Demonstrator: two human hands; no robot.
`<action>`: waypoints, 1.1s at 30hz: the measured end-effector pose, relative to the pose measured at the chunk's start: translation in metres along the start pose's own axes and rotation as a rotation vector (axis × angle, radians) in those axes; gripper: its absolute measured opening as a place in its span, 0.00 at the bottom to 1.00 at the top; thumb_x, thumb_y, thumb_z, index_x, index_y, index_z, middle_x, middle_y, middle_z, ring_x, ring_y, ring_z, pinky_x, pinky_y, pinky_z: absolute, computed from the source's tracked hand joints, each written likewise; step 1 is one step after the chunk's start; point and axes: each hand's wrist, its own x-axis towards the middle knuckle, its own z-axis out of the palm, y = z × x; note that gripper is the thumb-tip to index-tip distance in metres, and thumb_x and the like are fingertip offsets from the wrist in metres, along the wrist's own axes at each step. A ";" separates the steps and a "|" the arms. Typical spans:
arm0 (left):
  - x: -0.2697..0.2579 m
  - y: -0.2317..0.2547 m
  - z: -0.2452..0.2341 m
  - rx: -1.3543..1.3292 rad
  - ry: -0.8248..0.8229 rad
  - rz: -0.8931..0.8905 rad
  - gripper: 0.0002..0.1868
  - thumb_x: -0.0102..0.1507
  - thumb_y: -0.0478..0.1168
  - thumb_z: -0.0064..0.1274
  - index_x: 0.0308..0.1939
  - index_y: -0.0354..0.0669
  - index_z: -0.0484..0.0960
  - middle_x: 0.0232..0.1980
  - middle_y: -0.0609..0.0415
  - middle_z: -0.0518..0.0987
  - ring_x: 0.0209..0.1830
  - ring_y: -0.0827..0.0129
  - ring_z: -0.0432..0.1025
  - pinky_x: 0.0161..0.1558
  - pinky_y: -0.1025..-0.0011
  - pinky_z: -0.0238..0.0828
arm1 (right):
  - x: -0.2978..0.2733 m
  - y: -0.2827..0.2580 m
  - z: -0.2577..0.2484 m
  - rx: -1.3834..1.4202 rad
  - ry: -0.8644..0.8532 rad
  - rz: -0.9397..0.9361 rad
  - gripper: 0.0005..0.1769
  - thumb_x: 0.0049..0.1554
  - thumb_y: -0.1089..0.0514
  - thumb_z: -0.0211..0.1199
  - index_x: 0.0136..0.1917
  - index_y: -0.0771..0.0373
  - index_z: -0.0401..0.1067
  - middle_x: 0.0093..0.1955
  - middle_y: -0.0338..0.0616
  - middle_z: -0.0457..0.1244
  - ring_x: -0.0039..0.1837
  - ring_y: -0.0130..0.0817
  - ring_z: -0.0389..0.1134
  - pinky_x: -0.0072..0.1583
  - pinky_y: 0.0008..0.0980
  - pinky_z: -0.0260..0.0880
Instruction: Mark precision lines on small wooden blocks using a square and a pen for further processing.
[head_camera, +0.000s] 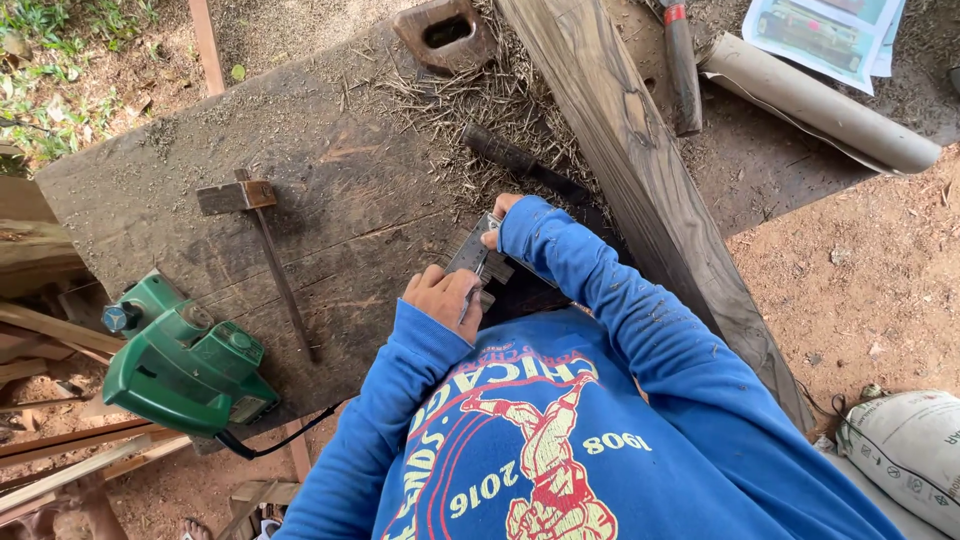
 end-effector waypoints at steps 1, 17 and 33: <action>-0.001 0.001 -0.003 0.015 -0.017 -0.021 0.10 0.58 0.38 0.57 0.42 0.46 0.77 0.38 0.54 0.81 0.39 0.56 0.70 0.42 0.60 0.66 | 0.001 0.000 -0.001 0.007 -0.006 0.015 0.23 0.44 0.46 0.76 0.46 0.61 0.74 0.42 0.49 0.70 0.45 0.41 0.71 0.47 0.41 0.71; -0.038 0.006 -0.031 0.083 -0.208 -0.249 0.07 0.52 0.37 0.56 0.31 0.47 0.74 0.30 0.54 0.81 0.33 0.54 0.68 0.38 0.58 0.63 | 0.003 0.004 0.000 -0.007 -0.010 0.001 0.24 0.44 0.44 0.77 0.46 0.61 0.75 0.42 0.49 0.70 0.45 0.40 0.72 0.47 0.41 0.72; -0.068 -0.020 -0.001 -0.091 0.441 -0.616 0.23 0.59 0.47 0.65 0.51 0.46 0.72 0.36 0.47 0.79 0.32 0.55 0.77 0.36 0.59 0.74 | -0.039 -0.050 -0.045 0.531 -0.027 -0.403 0.12 0.60 0.54 0.68 0.55 0.62 0.76 0.44 0.34 0.69 0.48 0.18 0.65 0.51 0.24 0.70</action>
